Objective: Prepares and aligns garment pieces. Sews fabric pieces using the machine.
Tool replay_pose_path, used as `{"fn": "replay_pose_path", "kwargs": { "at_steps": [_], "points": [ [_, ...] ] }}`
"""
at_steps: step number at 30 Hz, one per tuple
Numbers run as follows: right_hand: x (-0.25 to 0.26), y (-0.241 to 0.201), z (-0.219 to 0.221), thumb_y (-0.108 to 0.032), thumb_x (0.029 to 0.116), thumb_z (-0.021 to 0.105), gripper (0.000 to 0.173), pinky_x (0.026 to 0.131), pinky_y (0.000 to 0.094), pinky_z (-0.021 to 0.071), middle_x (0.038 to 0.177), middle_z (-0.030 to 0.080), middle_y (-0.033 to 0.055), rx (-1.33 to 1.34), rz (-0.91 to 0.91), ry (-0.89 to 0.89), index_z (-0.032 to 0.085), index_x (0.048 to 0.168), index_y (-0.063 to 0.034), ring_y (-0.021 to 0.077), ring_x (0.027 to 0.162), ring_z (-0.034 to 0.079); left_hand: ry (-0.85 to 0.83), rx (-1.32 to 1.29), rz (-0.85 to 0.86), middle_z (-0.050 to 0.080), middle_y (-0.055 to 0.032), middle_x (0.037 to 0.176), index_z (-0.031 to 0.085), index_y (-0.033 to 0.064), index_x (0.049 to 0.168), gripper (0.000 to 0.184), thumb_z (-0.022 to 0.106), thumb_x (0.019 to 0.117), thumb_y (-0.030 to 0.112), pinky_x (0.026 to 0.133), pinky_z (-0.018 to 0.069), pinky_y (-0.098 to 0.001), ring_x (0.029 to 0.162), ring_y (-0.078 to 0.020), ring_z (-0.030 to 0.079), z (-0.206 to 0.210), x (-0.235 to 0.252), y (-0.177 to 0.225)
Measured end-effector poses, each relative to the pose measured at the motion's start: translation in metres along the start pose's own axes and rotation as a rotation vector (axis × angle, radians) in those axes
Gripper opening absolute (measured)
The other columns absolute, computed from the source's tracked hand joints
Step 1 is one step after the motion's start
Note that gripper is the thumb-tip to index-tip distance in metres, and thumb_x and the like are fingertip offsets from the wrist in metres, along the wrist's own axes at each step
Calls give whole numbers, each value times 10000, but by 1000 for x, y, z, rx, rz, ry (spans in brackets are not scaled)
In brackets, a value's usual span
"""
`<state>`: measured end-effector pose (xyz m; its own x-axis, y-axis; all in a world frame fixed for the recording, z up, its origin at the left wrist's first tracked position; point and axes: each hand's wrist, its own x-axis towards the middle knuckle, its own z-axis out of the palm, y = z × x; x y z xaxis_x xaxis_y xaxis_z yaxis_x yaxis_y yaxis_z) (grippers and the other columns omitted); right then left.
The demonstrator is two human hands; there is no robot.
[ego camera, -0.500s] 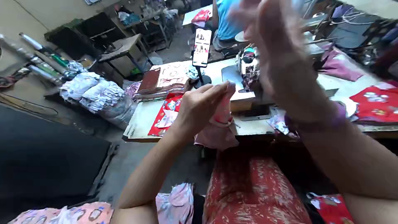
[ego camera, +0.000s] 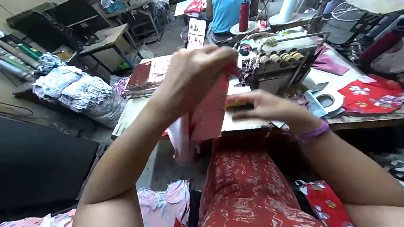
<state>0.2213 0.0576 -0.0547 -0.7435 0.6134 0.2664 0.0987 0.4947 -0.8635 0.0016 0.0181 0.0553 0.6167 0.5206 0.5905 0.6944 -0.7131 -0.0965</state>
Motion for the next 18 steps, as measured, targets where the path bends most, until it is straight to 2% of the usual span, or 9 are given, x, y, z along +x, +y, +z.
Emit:
{"fn": "replay_pose_path", "kwargs": {
  "at_steps": [3,5,7,9,10,12,14,16,18],
  "points": [
    [18,-23,-11,-148,841,776,413,861,148,561,1050,695,-123,230,-190,168,616,1217,-89,-69,957,648,-82,-9,168,691,-148,818,732,35,1068,169,590,977,39,570,500,-419,666,-294,671,17,13,24],
    [17,-24,-2,-118,825,806,228,768,177,579,893,725,-96,130,-94,51,708,1030,-100,-53,828,667,-53,97,145,655,-162,797,724,28,1130,212,552,1010,54,521,472,-434,626,-323,644,14,19,25],
    [10,-3,11,-35,857,771,100,705,237,569,817,711,-9,40,30,-123,727,945,-49,17,750,660,23,187,-1,727,-182,928,710,48,1175,239,515,1039,68,580,504,-481,736,-353,706,4,18,15],
    [-7,20,13,-9,884,679,82,617,185,512,719,672,-51,101,117,-133,722,833,-58,-29,656,604,106,188,-176,741,-197,1041,682,26,1213,260,484,1056,89,710,547,-498,869,-331,730,-7,6,-2],
    [-17,28,9,-29,916,663,106,636,154,527,726,684,-77,194,130,-107,726,838,-67,-53,667,617,158,162,-245,737,-193,1045,664,2,1222,268,476,1064,107,748,558,-438,878,-265,724,-11,-3,-13],
    [-37,36,0,-31,930,657,110,711,169,558,770,724,-66,345,146,6,746,876,-68,-30,724,658,233,-5,-374,696,-104,1035,597,-42,1233,260,471,1062,107,775,528,-227,857,-36,642,-13,-24,-33],
    [-49,38,-4,-26,922,660,108,729,195,580,783,729,-53,368,135,169,748,893,-83,-4,736,673,324,-312,-497,643,79,988,539,12,1221,199,455,1047,61,753,520,-136,820,90,604,-7,-41,-43],
    [-54,37,-2,-14,914,658,120,707,215,582,811,723,-47,419,68,415,746,922,-96,16,733,666,413,-644,-639,655,181,937,533,148,1177,155,466,1055,81,743,561,-152,809,73,644,-1,-49,-36],
    [-53,26,-1,-51,936,673,137,749,235,609,927,755,-40,636,-79,657,763,985,-143,34,815,702,471,-898,-683,698,178,926,577,234,1154,159,621,1004,204,736,587,-182,810,30,676,1,-58,-25]
  ]
}}
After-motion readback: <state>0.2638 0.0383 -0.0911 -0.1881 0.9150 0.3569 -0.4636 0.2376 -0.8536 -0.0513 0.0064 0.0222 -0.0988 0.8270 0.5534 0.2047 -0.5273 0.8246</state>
